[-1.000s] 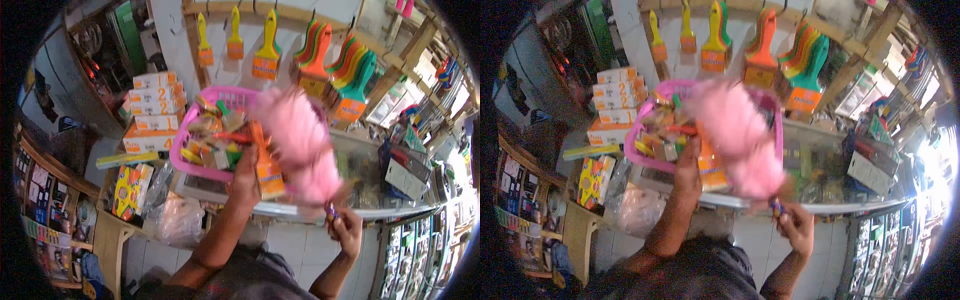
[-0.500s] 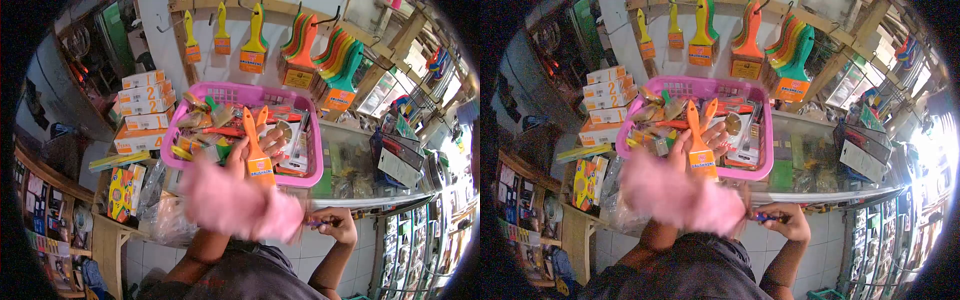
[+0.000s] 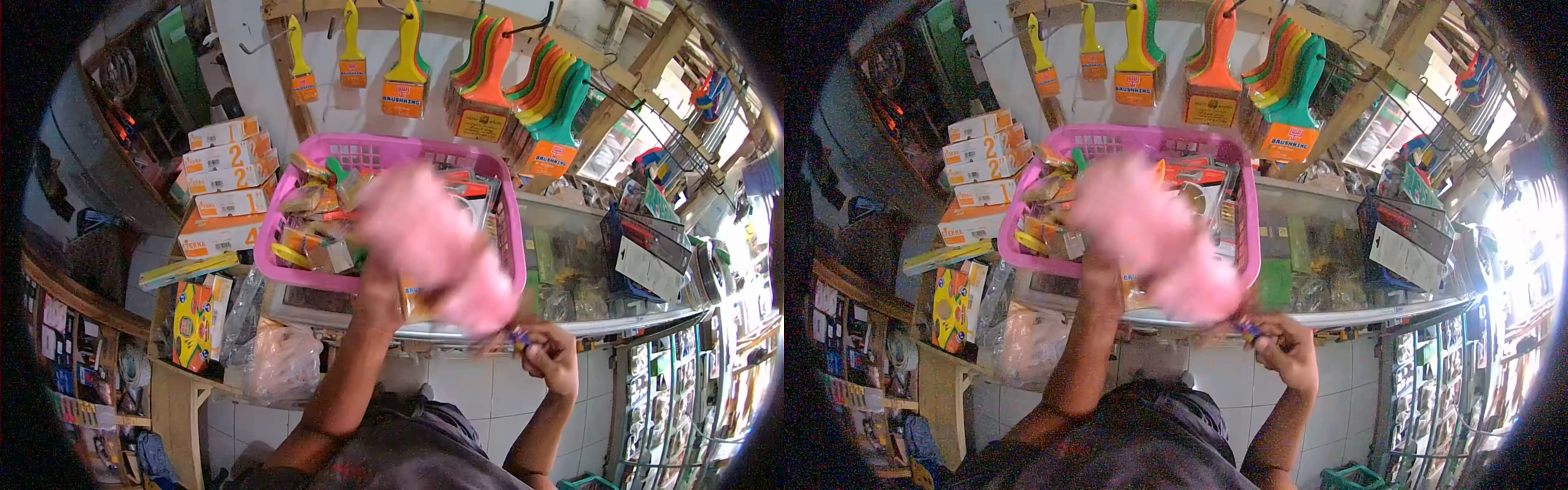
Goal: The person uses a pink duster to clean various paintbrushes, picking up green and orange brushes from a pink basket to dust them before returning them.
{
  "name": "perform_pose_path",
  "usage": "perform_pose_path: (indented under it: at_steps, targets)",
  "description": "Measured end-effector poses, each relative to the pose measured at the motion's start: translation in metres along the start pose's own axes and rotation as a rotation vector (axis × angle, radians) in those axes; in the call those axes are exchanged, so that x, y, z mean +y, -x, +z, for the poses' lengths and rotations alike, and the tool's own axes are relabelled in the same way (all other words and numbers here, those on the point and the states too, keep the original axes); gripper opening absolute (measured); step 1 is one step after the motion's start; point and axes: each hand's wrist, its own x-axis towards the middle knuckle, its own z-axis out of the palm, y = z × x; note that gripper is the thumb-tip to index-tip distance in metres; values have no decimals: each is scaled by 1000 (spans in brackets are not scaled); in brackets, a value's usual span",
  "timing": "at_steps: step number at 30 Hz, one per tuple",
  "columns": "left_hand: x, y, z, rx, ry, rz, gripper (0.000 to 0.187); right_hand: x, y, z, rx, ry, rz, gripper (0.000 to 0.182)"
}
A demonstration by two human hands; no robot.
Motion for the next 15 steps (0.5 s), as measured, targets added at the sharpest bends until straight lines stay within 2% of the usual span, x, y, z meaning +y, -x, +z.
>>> perform_pose_path:
  at_steps: [1,3,5,7,9,10,11,12,14,15]
  targets:
    - [-2,-2,-4,-34,6,15,47,-6,-3,7,96,15,-3,34]
    - [-4,-5,-8,-103,21,43,46,-15,-2,7,40,18,46,34]
    - [-2,2,-1,43,-66,-4,47,-13,1,1,-100,103,87,35]
    - [6,-10,-6,-285,374,-198,44,-17,5,-1,-144,112,71,36]
    - [-16,-8,-40,-241,252,-1,46,-12,9,-12,-135,76,59,35]
    - [-29,-6,-55,-221,190,99,46,-17,9,-6,-49,70,73,34]
    - [-19,-4,-37,-202,127,200,47,-27,6,5,36,63,84,33]
    - [-9,-2,-15,114,-49,64,49,-33,2,11,119,58,89,32]
    - [-11,-2,-15,149,16,123,49,-29,2,8,32,132,34,29]
    - [-2,-2,-5,-33,155,-13,49,-28,4,3,-50,169,4,29]
